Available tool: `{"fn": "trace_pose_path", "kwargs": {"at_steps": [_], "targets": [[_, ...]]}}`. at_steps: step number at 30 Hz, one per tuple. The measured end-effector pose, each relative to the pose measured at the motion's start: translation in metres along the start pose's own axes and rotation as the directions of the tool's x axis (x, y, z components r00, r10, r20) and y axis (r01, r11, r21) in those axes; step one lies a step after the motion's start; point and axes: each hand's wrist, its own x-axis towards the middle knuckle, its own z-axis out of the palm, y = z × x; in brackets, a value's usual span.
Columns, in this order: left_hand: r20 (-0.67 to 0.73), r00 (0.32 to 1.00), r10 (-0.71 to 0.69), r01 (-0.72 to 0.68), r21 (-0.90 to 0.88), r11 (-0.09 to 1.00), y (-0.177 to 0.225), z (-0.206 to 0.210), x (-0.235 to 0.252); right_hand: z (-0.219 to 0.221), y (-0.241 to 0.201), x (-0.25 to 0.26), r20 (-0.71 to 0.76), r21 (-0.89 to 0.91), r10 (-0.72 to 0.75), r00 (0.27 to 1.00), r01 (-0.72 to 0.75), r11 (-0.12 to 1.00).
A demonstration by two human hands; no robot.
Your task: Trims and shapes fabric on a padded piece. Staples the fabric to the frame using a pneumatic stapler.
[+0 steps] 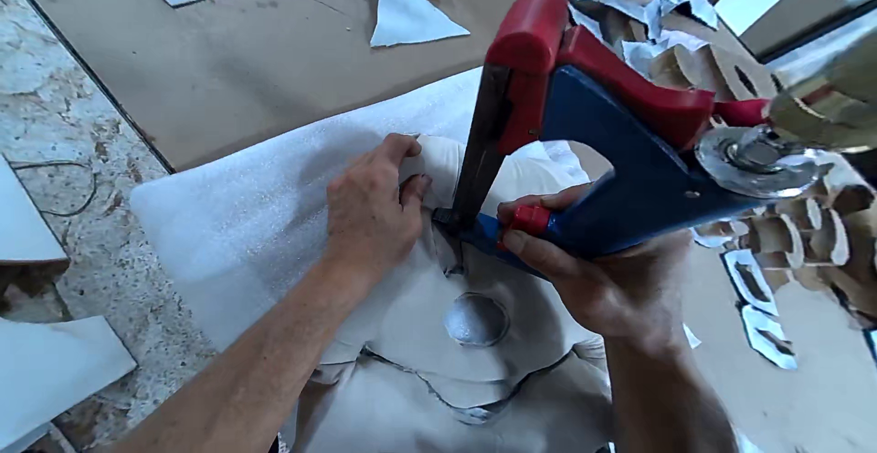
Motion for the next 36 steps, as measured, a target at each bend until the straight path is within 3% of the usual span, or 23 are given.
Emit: {"fn": "trace_pose_path", "kwargs": {"at_steps": [6, 11, 25, 29, 31, 33, 36], "targets": [[0.011, 1.000, -0.013, 0.012, 0.051, 0.999, 0.001, -0.001, 0.001, -0.008, 0.024, 0.013, 0.087, 0.165, -0.124, 0.988, 0.109, 0.980], [-0.002, 1.000, -0.024, 0.024, 0.052, 0.998, 0.002, -0.001, 0.001, -0.007, 0.029, 0.022, 0.148, 0.300, -0.144, 0.978, 0.094, 0.949], [0.010, 1.000, -0.030, 0.029, 0.011, 1.000, 0.004, -0.001, 0.000, -0.016, 0.023, 0.017, 0.148, 0.285, -0.103, 0.984, 0.057, 0.957], [0.214, 0.975, -0.066, 0.053, 0.063, 0.997, 0.010, -0.017, 0.016, -0.010, -0.001, -0.010, -0.096, 0.213, 0.019, 0.995, 0.001, 0.977], [0.428, 0.901, -0.070, 0.023, 0.114, 0.993, 0.016, -0.025, 0.041, -0.002, -0.010, -0.024, -0.222, 0.200, 0.082, 0.972, -0.037, 0.979], [0.611, 0.792, -0.002, -0.110, 0.145, 0.983, 0.013, -0.023, 0.067, 0.009, -0.019, -0.032, -0.295, 0.213, 0.119, 0.948, -0.056, 0.975], [0.695, 0.711, 0.106, -0.222, 0.079, 0.972, 0.000, -0.014, 0.085, 0.024, -0.028, -0.034, -0.330, 0.229, 0.153, 0.931, -0.079, 0.970]]}}
